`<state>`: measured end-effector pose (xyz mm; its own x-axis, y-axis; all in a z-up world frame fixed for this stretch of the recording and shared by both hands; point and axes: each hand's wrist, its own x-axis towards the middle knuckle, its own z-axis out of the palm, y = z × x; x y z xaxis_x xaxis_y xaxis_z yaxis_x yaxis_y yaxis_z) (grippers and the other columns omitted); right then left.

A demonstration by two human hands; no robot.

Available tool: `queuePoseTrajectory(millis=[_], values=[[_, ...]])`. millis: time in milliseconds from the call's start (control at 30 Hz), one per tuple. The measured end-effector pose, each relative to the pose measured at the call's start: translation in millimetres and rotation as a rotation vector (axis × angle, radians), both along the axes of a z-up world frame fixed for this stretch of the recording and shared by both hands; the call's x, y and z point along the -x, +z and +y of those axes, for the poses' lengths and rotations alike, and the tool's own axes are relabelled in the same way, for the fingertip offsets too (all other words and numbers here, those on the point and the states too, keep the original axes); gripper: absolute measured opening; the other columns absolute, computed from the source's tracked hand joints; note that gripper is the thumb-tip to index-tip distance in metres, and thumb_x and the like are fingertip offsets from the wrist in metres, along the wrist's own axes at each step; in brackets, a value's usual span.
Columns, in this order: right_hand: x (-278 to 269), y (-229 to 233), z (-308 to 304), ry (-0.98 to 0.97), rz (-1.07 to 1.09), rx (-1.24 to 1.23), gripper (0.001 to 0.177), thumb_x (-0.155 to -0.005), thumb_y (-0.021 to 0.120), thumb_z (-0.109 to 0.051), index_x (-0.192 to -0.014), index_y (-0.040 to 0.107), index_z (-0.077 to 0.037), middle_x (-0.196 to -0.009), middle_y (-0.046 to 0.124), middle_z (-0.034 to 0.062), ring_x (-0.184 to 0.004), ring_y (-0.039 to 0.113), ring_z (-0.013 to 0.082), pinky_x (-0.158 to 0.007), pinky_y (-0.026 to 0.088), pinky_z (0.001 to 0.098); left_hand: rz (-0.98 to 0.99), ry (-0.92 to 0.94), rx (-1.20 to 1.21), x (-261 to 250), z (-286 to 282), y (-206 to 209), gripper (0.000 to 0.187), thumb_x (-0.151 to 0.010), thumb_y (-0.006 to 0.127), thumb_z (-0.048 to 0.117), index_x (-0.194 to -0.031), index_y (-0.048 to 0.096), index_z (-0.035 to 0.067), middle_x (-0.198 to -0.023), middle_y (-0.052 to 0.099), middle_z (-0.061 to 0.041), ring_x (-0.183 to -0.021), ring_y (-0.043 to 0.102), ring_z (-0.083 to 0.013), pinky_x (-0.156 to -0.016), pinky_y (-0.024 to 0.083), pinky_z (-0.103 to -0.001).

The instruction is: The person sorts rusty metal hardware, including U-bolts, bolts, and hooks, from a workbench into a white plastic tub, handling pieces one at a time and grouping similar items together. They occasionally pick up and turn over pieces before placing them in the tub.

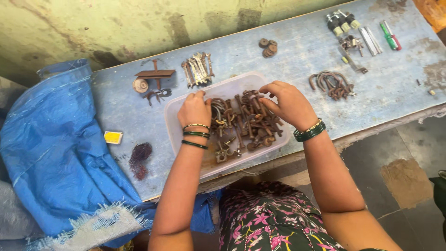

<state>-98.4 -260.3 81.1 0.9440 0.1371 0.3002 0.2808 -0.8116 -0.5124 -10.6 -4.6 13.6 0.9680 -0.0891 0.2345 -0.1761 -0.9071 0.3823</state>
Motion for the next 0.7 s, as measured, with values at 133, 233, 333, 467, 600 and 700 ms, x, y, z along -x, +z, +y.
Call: queuePoseTrajectory(millis=[133,233,333,467,600,700], values=[[15.9,3.6,-46.7,-0.044,-0.004,-0.042,0.024,-0.092,0.074,-0.021,-0.109,0.071,-0.005,-0.102,0.072,0.0124,-0.089,0.07,0.0274,-0.077,0.055,0.0389,-0.105,-0.048,0.056,20.9,-28.7,42.0,0.028,-0.087,0.078,0.03,-0.111,0.074,0.016,-0.106,0.072,-0.008,-0.094,0.071,-0.0325,-0.074,0.057,-0.045],[28.0,4.6,-91.5,-0.081,0.0,-0.098,0.022,-0.092,0.074,-0.019,-0.109,0.072,-0.005,-0.103,0.073,0.0114,-0.089,0.071,0.0249,-0.072,0.056,0.0357,-0.197,-0.118,0.123,45.0,-71.9,75.0,0.029,-0.088,0.076,0.028,-0.114,0.073,0.015,-0.109,0.071,-0.007,-0.095,0.07,-0.0321,-0.074,0.057,-0.044],[36.0,3.0,-138.3,-0.113,-0.03,-0.098,0.021,-0.092,0.076,-0.017,-0.108,0.072,-0.004,-0.1,0.074,0.0118,-0.086,0.071,0.0248,-0.072,0.056,0.0356,-0.235,-0.183,0.218,72.7,-135.3,101.8,0.027,-0.09,0.075,0.027,-0.114,0.073,0.015,-0.11,0.072,-0.007,-0.092,0.071,-0.0315,-0.073,0.057,-0.043],[42.3,-11.2,-207.2,-0.146,-0.007,-0.149,0.023,-0.09,0.076,-0.016,-0.109,0.072,-0.003,-0.1,0.074,0.013,-0.082,0.071,0.0248,-0.069,0.057,0.0347,-0.088,-0.236,0.402,99.1,-226.0,112.1,0.025,-0.09,0.074,0.028,-0.112,0.074,0.016,-0.105,0.072,-0.005,-0.082,0.073,-0.0253,-0.068,0.056,-0.041],[37.9,-46.3,-276.0,-0.281,0.039,-0.21,0.022,-0.089,0.076,-0.016,-0.107,0.074,-0.004,-0.097,0.074,0.0136,-0.078,0.072,0.0245,-0.068,0.058,0.0345,0.039,-0.243,0.536,102.2,-305.6,84.3,0.023,-0.089,0.075,0.029,-0.109,0.074,0.017,-0.098,0.072,-0.005,-0.077,0.073,-0.0219,-0.066,0.056,-0.039],[28.3,-81.1,-316.2,-0.284,-0.018,-0.184,0.02,-0.088,0.076,-0.014,-0.105,0.074,-0.003,-0.098,0.075,0.0146,-0.08,0.072,0.0265,-0.072,0.056,0.0369,0.183,-0.171,0.469,89.2,-350.8,45.3,0.02,-0.087,0.077,0.029,-0.105,0.077,0.019,-0.095,0.073,-0.004,-0.08,0.072,-0.0242,-0.068,0.056,-0.04]])
